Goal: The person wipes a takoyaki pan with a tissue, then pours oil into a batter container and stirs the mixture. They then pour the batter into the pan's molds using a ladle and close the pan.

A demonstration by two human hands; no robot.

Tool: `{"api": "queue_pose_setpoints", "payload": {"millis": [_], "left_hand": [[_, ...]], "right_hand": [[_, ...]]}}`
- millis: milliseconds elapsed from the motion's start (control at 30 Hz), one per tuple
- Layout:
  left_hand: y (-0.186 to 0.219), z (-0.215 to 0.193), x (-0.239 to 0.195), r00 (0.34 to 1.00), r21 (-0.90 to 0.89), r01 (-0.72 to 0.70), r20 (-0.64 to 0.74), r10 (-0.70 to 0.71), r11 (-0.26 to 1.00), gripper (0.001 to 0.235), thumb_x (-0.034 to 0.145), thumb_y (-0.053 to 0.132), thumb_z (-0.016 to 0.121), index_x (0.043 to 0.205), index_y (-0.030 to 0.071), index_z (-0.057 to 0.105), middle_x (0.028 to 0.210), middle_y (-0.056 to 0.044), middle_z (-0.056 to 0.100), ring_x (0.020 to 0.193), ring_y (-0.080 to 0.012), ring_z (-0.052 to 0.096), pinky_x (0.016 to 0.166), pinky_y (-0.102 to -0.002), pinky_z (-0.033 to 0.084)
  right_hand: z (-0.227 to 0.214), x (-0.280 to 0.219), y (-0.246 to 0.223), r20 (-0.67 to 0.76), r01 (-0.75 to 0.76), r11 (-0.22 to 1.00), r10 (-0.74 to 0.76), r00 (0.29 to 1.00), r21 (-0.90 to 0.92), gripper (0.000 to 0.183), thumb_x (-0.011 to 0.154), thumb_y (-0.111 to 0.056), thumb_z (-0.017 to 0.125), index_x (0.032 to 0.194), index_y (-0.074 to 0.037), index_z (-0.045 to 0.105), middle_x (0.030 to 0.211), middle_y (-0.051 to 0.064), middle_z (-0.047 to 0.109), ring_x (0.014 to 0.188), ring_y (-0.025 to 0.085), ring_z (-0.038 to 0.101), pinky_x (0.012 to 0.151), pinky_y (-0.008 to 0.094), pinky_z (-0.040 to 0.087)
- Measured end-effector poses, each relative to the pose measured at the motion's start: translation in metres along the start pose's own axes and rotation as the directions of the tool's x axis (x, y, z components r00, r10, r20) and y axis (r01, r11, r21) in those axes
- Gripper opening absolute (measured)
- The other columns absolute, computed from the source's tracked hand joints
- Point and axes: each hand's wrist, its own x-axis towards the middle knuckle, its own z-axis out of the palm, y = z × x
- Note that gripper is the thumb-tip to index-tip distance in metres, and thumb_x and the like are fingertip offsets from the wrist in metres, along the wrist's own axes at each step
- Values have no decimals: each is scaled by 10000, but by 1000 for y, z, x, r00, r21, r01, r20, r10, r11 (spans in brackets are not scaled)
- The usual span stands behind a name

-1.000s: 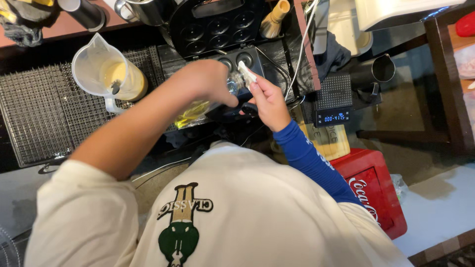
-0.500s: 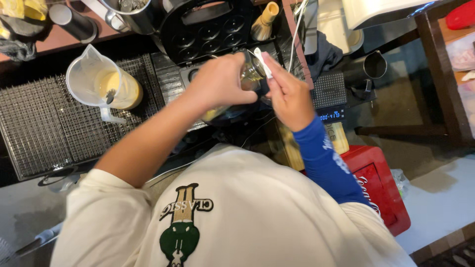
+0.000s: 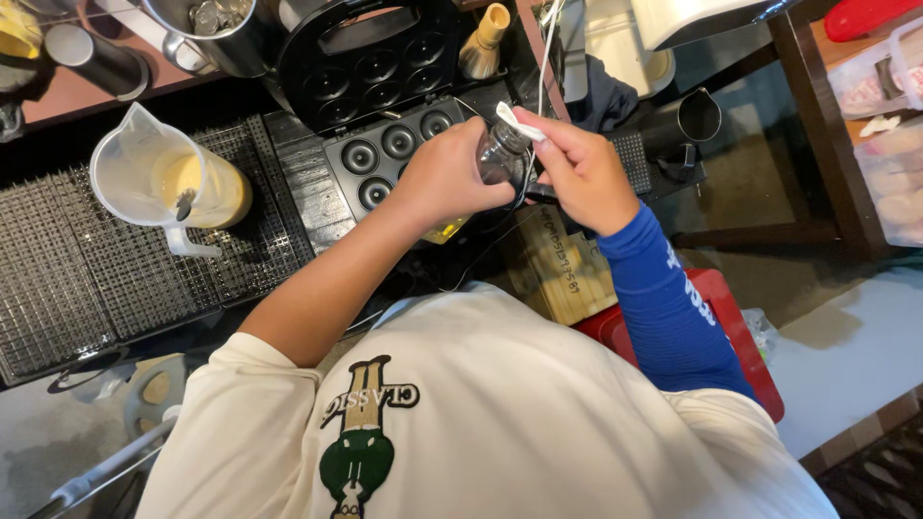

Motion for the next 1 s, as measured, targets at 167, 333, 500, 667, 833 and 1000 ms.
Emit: {"api": "queue_pose_setpoints", "payload": {"millis": [167, 333, 500, 667, 833, 1000], "left_hand": [[-11, -5, -10, 999, 24, 50, 2, -50, 998, 518, 644, 354, 817, 967, 13, 600, 909, -192, 692, 851, -382, 690, 763, -449, 544], [-33, -21, -48, 990, 50, 132, -65, -128, 990, 513, 647, 336, 829, 976, 10, 607, 941, -197, 691, 881, -390, 688, 761, -455, 539], [-54, -52, -108, 935, -106, 315, -135, -327, 943, 510, 660, 299, 786, 1037, 16, 591, 935, -153, 712, 885, -259, 778, 756, -376, 576], [-58, -71, -152, 879, -125, 404, -223, -422, 906, 454, 657, 253, 832, 963, 8, 601, 866, -134, 730, 776, -229, 745, 735, -353, 578], [-58, -74, -171, 840, -173, 471, -210, -500, 865, 451, 662, 250, 823, 956, 8, 581, 843, -115, 725, 762, -200, 750, 724, -337, 583], [-63, -80, -177, 868, -113, 403, -267, -419, 908, 467, 661, 256, 843, 971, 7, 599, 891, -151, 691, 787, -281, 719, 743, -375, 570]], "right_hand": [[-6, 19, 33, 207, -305, 792, 228, 951, 529, 388, 1099, -196, 508, 1426, 1, 576, 1054, 85, 724, 695, 129, 711, 630, 271, 605], [11, 43, 70, 350, -463, 675, 309, 884, 574, 353, 1104, -252, 529, 1347, -6, 598, 968, 73, 725, 644, 156, 713, 521, 242, 541], [59, 78, 105, 330, -383, 898, 302, 895, 216, 355, 1083, -238, 499, 1341, -37, 637, 942, 104, 733, 659, 189, 724, 508, 281, 493], [113, 107, 108, 206, 345, 876, -289, 935, -338, 362, 1059, -151, 596, 1415, -92, 626, 1226, 146, 736, 1070, 290, 736, 921, 364, 595], [140, 104, 88, 344, 389, 698, -214, 914, -601, 530, 964, -195, 656, 1458, -60, 521, 1417, 141, 617, 1073, 350, 672, 865, 436, 550], [123, 95, 61, 275, 496, 599, -425, 862, -629, 557, 958, -217, 692, 1455, -18, 539, 1387, 172, 646, 1114, 334, 694, 891, 391, 569]]}}
